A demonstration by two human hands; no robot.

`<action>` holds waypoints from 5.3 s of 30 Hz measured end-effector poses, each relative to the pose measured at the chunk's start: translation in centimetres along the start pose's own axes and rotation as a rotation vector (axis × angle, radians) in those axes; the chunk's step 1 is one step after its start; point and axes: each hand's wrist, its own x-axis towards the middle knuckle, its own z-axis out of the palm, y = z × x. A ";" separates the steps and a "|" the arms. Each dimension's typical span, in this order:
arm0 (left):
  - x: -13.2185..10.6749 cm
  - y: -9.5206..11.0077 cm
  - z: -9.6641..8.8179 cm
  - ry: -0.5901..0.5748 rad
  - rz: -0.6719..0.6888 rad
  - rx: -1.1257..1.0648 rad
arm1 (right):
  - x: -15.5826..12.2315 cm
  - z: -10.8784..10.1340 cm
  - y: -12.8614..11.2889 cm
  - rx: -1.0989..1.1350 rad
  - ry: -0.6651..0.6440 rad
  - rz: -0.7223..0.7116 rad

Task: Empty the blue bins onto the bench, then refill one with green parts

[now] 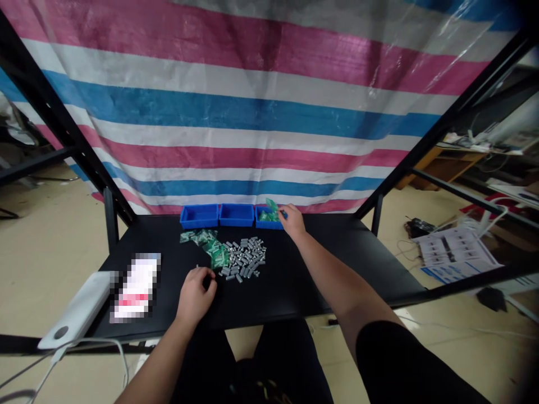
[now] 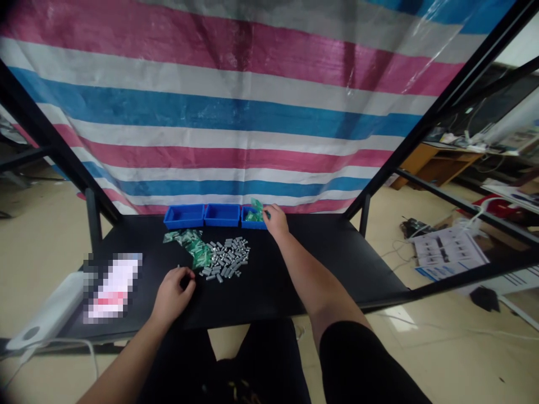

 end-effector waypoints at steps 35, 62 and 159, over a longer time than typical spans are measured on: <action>-0.2 0.4 -0.1 -0.013 -0.022 -0.020 | -1.0 2.0 -8.0 0.072 -0.297 -0.421; -0.3 0.8 1.5 0.018 -0.116 0.455 | -6.6 8.1 -14.7 0.494 -0.027 -0.447; 16.1 2.4 4.1 0.018 -0.120 0.369 | -3.7 4.5 0.2 -0.047 0.205 0.249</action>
